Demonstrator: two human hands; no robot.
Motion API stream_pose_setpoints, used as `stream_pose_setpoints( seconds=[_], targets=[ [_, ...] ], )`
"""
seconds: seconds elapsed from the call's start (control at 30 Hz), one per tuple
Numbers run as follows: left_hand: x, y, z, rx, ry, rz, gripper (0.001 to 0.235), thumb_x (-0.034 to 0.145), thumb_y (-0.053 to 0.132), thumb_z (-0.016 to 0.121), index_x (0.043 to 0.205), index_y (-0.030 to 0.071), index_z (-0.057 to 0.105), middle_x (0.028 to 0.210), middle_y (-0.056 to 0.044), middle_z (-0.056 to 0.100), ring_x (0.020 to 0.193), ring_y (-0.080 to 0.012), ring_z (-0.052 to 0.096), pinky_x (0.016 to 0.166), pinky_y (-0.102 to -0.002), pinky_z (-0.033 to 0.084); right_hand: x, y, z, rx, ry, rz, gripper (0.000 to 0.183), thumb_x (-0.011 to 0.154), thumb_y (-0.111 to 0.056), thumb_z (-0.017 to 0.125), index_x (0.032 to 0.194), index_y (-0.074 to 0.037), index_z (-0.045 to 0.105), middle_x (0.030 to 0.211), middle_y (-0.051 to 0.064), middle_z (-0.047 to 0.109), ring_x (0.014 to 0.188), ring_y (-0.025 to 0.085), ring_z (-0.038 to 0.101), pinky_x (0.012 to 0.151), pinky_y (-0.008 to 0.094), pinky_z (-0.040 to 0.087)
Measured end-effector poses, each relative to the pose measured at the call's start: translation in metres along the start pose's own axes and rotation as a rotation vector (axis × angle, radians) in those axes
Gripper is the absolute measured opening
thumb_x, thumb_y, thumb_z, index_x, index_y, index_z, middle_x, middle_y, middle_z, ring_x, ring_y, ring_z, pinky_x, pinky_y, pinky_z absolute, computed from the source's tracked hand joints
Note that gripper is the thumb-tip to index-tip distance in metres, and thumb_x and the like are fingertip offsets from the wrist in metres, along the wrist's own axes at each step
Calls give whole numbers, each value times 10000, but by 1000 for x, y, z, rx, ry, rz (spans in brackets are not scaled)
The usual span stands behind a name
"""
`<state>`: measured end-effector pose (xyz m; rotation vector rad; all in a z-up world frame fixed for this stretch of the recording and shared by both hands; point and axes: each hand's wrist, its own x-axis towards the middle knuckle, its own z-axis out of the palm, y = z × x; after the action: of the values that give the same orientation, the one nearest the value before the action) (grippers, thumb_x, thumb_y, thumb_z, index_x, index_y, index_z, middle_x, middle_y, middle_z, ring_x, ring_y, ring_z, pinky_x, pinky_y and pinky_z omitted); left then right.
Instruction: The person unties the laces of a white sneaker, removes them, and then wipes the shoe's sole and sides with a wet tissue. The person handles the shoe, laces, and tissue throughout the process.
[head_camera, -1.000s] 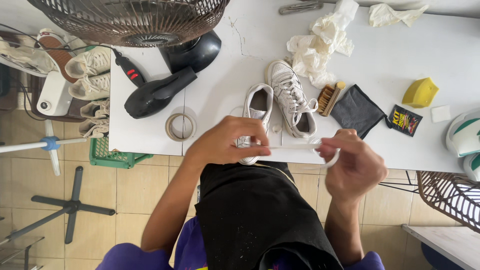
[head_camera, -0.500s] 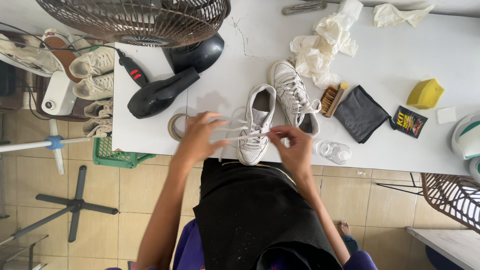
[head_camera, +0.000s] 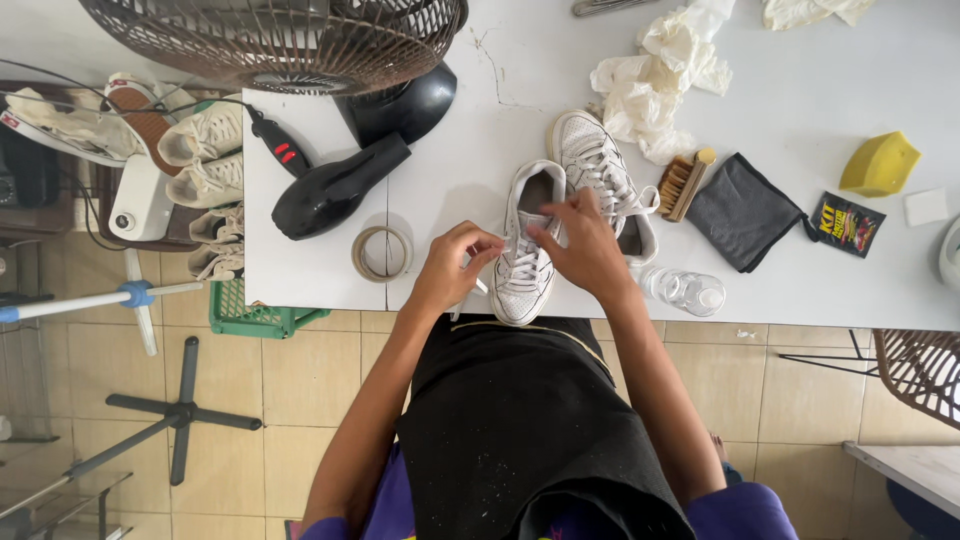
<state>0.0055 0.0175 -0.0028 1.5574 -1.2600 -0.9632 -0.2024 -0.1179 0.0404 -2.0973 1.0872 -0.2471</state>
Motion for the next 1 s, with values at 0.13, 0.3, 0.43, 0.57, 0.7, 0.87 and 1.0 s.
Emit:
stream_pose_setpoints(
  seconds=[0.13,0.3,0.43,0.57,0.7,0.87,1.0],
  targets=[
    [0,-7,16,163,-58,38,123,1048,98,783,1155,86,841,996,-102,754,922,-268,777,828,-388,628,11,28,18,144,7,-59,193,1059,-180,793,1086,11,797,1179,187,553,831,378,676,730,520,580],
    [-11,-16,36,523,-16,231,151,1149,205,655,1169,72,723,994,-57,675,831,-214,774,696,-335,639,5,39,22,287,-50,-102,194,1077,-251,794,1117,-69,740,1001,111,630,869,282,642,802,412,583],
    [-11,-28,46,735,-54,296,149,1170,170,595,1193,86,716,1030,-37,676,746,-99,727,646,-222,608,3,43,32,264,-15,-134,184,1073,-265,804,1099,-92,747,948,80,625,864,250,627,783,399,573],
    [-13,-25,58,889,-147,268,165,1120,-8,586,1202,-29,727,1031,-140,709,699,-142,757,576,-236,607,-1,40,35,229,11,-153,178,1081,-270,795,1110,-97,765,951,99,641,884,265,624,791,395,577],
    [-10,6,55,934,-206,196,240,1033,-159,579,1211,-122,735,1081,-243,743,707,-185,805,569,-246,614,-1,29,32,218,16,-179,159,1083,-246,788,1083,-90,753,923,102,622,870,278,615,808,409,565],
    [-6,-6,59,961,-157,238,170,1088,-28,589,1173,-34,735,1065,-140,716,798,-198,791,644,-310,565,-3,24,36,198,60,-193,162,1090,-235,783,1072,-79,744,911,97,620,842,263,602,797,409,553],
    [1,-11,57,889,-81,283,96,1085,102,654,1108,118,746,1035,-34,691,979,-214,695,812,-376,488,-3,29,43,197,97,-225,146,1078,-189,788,1066,-65,713,904,120,616,838,295,605,794,436,546]
  ],
)
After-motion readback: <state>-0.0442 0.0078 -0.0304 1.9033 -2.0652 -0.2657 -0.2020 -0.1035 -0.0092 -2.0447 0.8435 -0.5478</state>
